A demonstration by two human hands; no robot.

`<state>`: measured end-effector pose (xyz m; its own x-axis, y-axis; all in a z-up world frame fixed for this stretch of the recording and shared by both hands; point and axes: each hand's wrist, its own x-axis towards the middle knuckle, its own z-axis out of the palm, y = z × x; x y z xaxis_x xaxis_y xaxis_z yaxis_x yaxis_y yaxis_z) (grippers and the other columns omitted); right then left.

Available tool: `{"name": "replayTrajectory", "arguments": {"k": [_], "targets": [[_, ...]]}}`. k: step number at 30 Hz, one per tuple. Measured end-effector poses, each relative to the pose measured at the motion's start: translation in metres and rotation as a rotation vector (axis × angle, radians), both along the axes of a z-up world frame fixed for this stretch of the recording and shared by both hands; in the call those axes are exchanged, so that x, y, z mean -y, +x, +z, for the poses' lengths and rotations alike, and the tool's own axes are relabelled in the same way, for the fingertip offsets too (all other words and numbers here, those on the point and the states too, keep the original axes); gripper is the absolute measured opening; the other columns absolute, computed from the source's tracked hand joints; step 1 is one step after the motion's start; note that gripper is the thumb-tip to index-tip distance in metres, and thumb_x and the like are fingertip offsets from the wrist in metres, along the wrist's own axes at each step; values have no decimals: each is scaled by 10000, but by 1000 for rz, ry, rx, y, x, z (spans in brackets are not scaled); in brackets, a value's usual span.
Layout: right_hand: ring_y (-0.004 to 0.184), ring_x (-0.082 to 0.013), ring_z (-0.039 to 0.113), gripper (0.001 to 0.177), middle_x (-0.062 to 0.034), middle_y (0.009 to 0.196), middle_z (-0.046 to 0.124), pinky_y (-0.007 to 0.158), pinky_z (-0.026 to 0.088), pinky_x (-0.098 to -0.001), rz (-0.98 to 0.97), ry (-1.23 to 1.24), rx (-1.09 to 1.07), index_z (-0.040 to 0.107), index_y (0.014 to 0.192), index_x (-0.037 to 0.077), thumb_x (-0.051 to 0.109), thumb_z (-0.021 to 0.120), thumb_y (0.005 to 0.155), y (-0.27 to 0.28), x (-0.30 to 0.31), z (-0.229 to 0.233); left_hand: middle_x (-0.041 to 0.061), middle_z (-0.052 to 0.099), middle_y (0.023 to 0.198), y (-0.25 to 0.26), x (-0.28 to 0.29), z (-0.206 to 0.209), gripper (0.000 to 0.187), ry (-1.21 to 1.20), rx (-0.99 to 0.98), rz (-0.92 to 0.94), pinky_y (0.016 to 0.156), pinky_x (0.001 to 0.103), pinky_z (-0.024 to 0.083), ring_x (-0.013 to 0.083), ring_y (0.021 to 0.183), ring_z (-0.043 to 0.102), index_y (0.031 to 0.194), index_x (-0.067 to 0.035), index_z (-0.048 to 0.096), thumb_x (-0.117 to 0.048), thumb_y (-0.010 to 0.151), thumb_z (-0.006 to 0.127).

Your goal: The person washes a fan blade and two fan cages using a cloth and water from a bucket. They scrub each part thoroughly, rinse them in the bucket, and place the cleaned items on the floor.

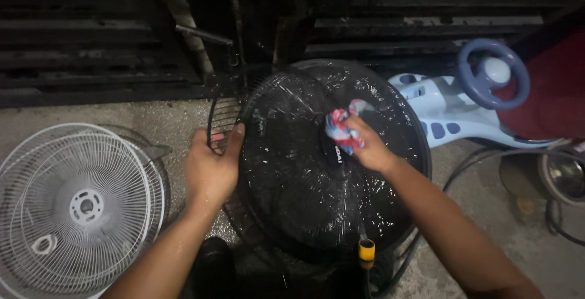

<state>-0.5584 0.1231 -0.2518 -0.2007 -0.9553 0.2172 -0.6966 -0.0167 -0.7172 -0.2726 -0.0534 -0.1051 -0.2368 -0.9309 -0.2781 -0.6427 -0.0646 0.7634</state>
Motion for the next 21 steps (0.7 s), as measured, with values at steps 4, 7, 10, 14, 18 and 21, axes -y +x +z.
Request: {"name": "replayTrajectory", "arguments": {"k": [4, 7, 10, 14, 18, 21], "targets": [[1079, -375, 526, 268, -190, 1093, 529, 980, 418, -427, -101, 7, -106, 539, 1151, 36, 117, 527, 896, -4, 36, 10, 165, 686, 751, -2, 2, 3, 484, -11, 60, -3, 678, 412, 486, 313, 720, 657, 932, -34, 582, -490, 807, 683], [1077, -392, 553, 359, -185, 1150, 517, 923, 452, -416, -302, 115, -37, 545, 1238, 101, 127, 488, 885, -22, 96, -19, 120, 705, 761, 1, -2, 0, 473, -26, -90, -6, 676, 372, 521, 261, 697, 699, 912, -35, 604, -487, 788, 664], [1120, -417, 509, 440, -183, 1221, 521, 909, 439, -429, -473, 149, -112, 554, 1227, 108, 78, 528, 789, -59, 163, -53, 167, 690, 709, 0, -1, 1, 505, 54, -24, 9, 656, 395, 526, 290, 671, 695, 974, -33, 590, -493, 782, 668], [1154, -353, 522, 416, -176, 1231, 548, 958, 429, -409, -271, 254, -108, 524, 1243, 72, 155, 583, 840, -94, 171, -82, 127, 703, 744, -1, 0, 2, 486, 30, -20, 26, 685, 378, 523, 268, 697, 702, 950, -36, 615, -489, 782, 670], [1006, -212, 670, 323, -116, 1072, 693, 888, 512, -331, -104, 198, 245, 571, 1193, 65, 256, 511, 940, -78, 85, -70, 122, 719, 767, 2, 1, -2, 465, -9, -50, 49, 701, 364, 528, 257, 724, 717, 917, -35, 620, -480, 791, 667], [1155, -206, 571, 388, -98, 1262, 554, 979, 456, -328, 160, 132, 413, 525, 1259, 60, 228, 591, 916, -58, 18, -47, 137, 720, 793, 6, 2, -5, 444, -35, -63, 33, 706, 369, 519, 267, 755, 710, 889, -27, 623, -461, 812, 673]]}}
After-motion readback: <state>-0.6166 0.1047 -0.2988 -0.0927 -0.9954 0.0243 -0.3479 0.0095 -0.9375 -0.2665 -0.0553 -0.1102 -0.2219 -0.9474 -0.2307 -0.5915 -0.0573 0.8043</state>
